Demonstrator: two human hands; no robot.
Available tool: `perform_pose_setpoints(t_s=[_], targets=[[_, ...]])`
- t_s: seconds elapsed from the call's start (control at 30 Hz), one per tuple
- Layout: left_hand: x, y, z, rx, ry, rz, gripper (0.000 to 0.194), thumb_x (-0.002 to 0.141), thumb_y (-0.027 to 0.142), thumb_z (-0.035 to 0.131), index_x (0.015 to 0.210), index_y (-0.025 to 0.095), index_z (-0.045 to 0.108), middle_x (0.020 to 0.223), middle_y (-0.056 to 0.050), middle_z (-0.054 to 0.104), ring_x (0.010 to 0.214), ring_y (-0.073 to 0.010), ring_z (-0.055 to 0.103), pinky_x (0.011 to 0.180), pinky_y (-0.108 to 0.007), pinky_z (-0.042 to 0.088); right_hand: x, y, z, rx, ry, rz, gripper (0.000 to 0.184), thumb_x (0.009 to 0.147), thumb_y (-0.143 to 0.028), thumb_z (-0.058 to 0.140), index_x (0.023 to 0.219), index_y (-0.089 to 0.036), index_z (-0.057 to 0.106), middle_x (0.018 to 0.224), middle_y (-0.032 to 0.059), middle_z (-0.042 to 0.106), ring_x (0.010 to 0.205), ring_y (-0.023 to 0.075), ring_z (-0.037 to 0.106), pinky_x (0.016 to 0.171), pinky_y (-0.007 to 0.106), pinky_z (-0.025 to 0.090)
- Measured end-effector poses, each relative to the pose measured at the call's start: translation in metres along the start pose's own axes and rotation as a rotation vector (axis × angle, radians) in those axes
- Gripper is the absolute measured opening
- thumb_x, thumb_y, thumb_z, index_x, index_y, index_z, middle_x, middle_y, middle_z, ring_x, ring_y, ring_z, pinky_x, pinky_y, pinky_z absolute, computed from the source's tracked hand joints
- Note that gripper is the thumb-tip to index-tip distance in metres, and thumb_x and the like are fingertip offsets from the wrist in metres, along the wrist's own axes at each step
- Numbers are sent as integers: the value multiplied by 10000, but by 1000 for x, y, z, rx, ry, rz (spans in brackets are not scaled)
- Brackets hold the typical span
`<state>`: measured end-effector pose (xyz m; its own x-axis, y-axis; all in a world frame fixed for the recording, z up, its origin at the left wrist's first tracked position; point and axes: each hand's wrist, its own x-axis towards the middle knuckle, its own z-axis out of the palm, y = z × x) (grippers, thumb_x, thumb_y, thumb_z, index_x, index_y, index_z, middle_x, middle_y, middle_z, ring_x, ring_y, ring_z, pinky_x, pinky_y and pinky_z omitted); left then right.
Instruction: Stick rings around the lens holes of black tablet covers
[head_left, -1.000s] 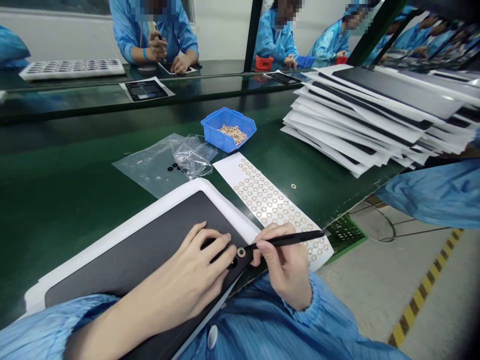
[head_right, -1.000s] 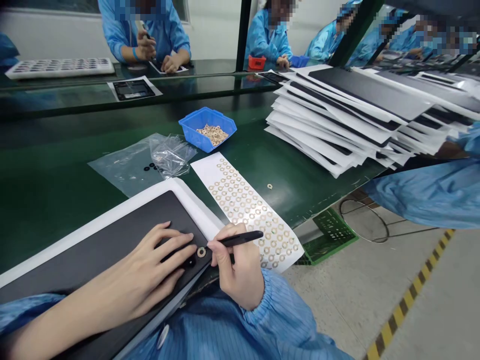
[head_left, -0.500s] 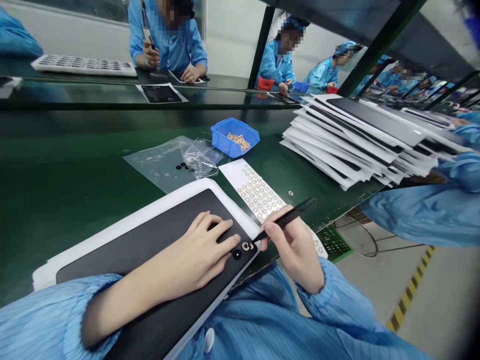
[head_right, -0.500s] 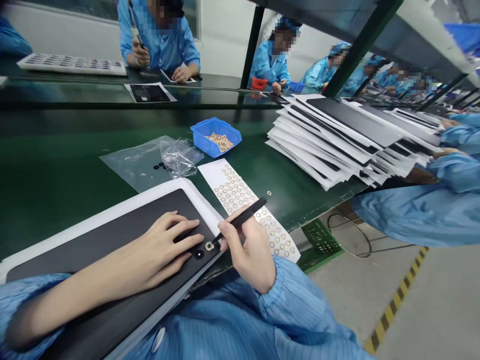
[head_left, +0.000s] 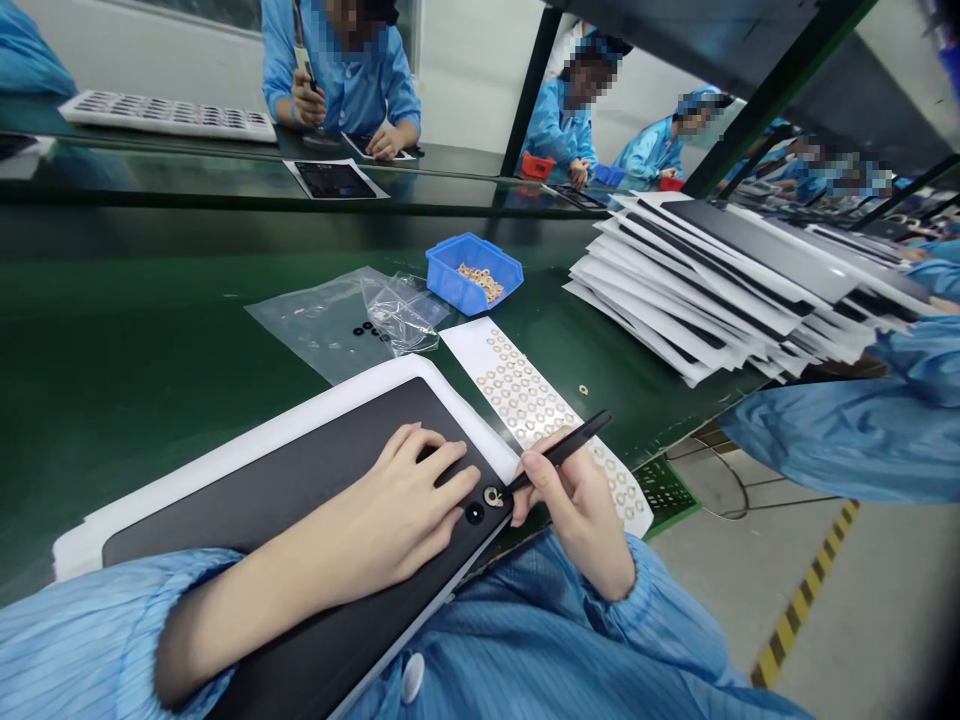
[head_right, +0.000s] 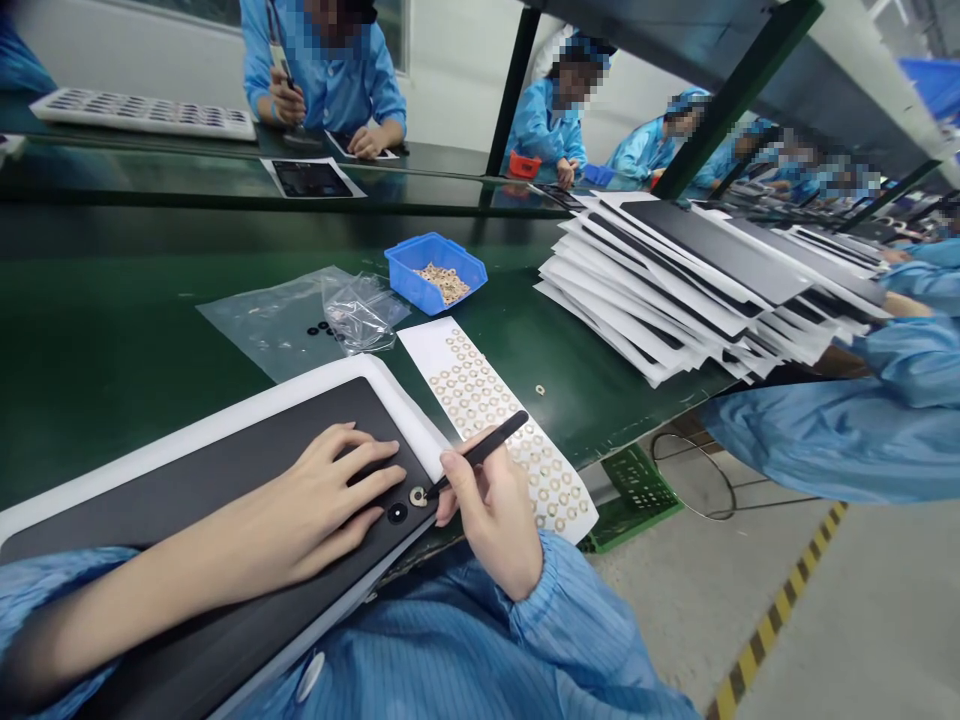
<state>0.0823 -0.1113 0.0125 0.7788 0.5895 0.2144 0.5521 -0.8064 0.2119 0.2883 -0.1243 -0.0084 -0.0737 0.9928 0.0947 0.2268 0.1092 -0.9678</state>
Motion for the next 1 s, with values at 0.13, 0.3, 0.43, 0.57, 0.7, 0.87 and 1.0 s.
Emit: perform_pose_setpoints(t_s=[0.13,0.3,0.43,0.57,0.7,0.87,1.0], targets=[[0,0,1,1,2,5,238,935,172,376,1110,144,534,1160,-122,536,1067,-287,431,907,-480,403,0,0,-2,3,-10,14,233,922,-415,486,855,-194,458,514,-64,530,444,115,589,466,233,473],[1,0,1,11,3,5,244,934,176,388,1121,146,541,1159,-127,540,1073,-294,430,905,-478,401,1,2,-2,2,-9,30,225,919,-402,496,852,-191,461,504,-67,526,426,107,569,458,229,458],[0,0,2,21,20,3,243,916,173,419,1121,153,548,1141,-127,551,1059,-288,448,909,-476,398,2,2,1,49,11,44,231,916,-403,501,829,-196,448,474,-82,505,388,88,529,426,206,434],[0,-1,3,8,34,4,237,912,168,425,1107,155,559,1141,-123,548,1055,-282,449,899,-458,405,6,-3,6,111,-8,69,263,898,-424,521,802,-195,435,457,-86,505,348,75,493,375,187,406],[0,-2,3,-17,27,5,239,918,173,416,1105,147,563,1145,-123,541,1064,-286,432,893,-457,412,13,-21,2,125,-35,41,283,883,-441,534,789,-201,420,441,-78,519,335,91,501,357,200,417],[0,-2,3,-43,3,-7,243,930,181,396,1096,128,564,1149,-129,534,1069,-288,424,899,-472,412,66,-62,-23,-196,-45,-210,290,845,-437,588,757,-191,460,444,-40,559,358,115,539,383,226,440],[-1,0,1,-62,-25,-32,238,930,182,396,1091,137,566,1144,-113,537,1076,-287,420,923,-479,401,170,-80,-28,-324,80,-434,224,856,-349,593,777,-184,463,512,-30,573,384,103,546,423,225,458]])
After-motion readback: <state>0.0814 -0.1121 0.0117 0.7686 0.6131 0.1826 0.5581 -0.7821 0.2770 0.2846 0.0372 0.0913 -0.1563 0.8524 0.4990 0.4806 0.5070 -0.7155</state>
